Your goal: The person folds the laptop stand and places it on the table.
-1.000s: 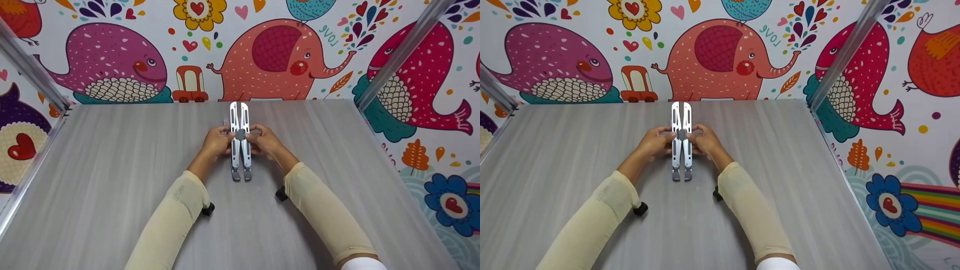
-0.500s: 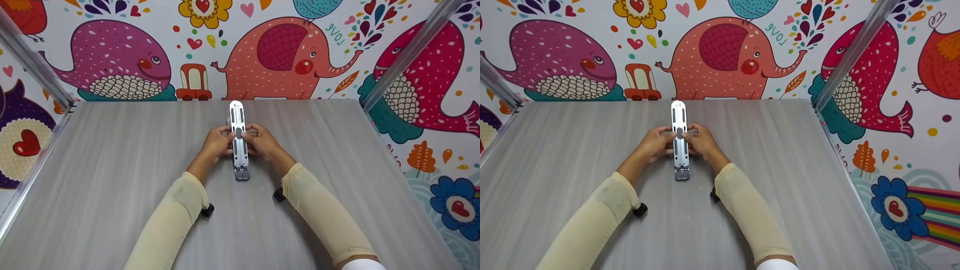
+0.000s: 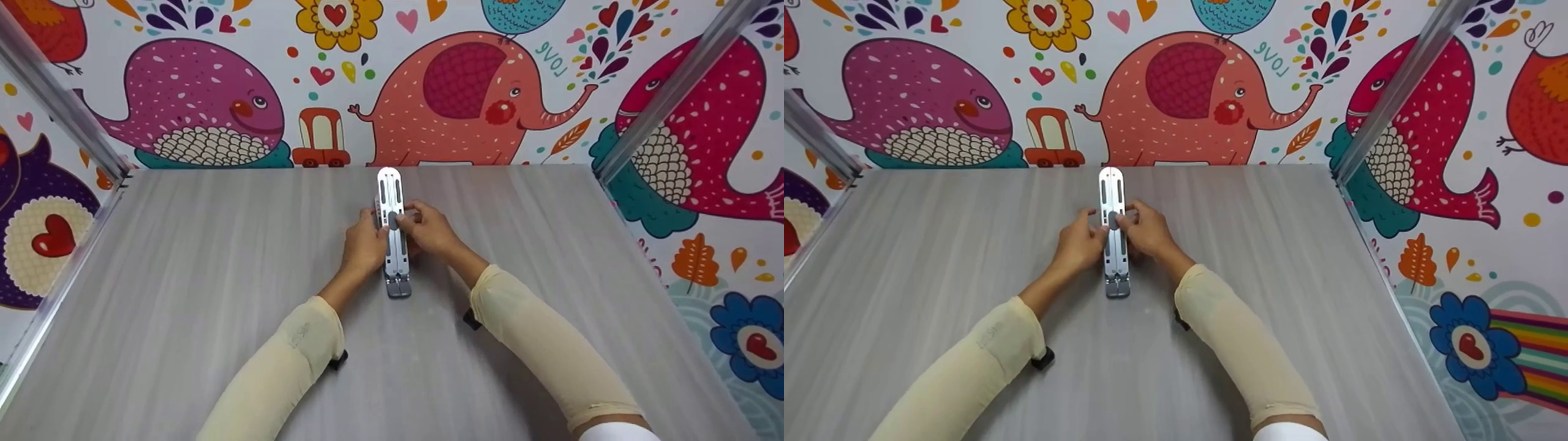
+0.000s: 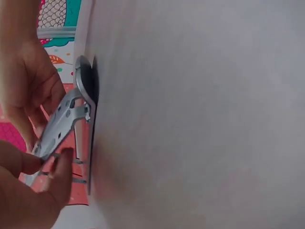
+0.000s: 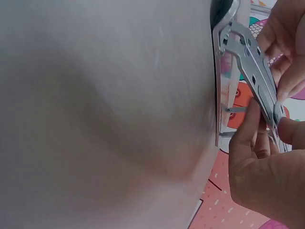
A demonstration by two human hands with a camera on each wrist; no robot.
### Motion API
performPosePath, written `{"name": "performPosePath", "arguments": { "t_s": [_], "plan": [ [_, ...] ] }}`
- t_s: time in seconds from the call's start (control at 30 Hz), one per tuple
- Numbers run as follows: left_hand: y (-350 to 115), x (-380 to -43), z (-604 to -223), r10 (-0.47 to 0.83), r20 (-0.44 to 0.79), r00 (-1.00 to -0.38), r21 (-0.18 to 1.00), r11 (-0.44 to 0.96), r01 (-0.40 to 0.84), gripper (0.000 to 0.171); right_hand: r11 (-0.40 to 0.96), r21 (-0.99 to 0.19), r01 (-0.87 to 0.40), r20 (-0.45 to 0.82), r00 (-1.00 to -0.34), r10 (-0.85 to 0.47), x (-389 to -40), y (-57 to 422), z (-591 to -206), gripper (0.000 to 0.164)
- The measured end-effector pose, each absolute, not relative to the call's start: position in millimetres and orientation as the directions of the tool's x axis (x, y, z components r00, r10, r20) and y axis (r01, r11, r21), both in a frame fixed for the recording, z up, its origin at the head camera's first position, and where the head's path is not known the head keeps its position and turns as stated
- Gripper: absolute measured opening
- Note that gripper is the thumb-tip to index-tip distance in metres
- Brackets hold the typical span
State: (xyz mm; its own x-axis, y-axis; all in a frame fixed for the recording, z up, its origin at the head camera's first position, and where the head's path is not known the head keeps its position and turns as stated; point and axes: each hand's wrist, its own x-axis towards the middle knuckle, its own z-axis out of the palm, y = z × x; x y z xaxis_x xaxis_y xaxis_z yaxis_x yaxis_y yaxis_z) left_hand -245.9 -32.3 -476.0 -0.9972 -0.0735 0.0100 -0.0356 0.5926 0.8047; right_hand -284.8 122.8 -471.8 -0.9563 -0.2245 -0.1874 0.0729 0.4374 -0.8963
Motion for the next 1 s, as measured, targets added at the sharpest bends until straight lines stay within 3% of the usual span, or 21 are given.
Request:
{"name": "performPosePath", "arguments": {
  "t_s": [0.17, 0.43, 0.67, 0.8, 1.0],
  "plan": [
    [-24.6, -221.8, -468.5, -0.034, -0.023, -0.999, 0.672, 0.739, -0.041, 0.045, 0.568, -0.82, -0.079, -0.07, -0.969, -0.236, -293.2, 126.0, -462.5, 0.053],
    [-8.2, -187.4, -462.8, -0.068, -0.151, -0.986, 0.354, 0.928, -0.118, 0.079, 0.747, -0.56, -0.36, 0.112, -0.925, -0.362, -312.9, 131.7, -445.5, 0.068],
    [8.0, -177.1, -465.5, -0.071, -0.154, -0.986, 0.268, 0.957, -0.111, 0.097, 0.813, -0.405, -0.419, 0.07, -0.9, -0.429, -327.8, 126.7, -434.9, 0.076],
    [14.0, -177.2, -467.7, -0.082, -0.163, -0.983, 0.258, 0.958, -0.123, 0.107, 0.819, -0.344, -0.459, 0.073, -0.883, -0.465, -333.4, 117.4, -433.7, 0.073],
    [18.6, -179.9, -469.5, -0.109, -0.181, -0.977, 0.257, 0.954, -0.154, 0.105, 0.798, -0.26, -0.543, 0.133, -0.839, -0.527, -336.4, 104.5, -436.5, 0.065]
  ]
}}
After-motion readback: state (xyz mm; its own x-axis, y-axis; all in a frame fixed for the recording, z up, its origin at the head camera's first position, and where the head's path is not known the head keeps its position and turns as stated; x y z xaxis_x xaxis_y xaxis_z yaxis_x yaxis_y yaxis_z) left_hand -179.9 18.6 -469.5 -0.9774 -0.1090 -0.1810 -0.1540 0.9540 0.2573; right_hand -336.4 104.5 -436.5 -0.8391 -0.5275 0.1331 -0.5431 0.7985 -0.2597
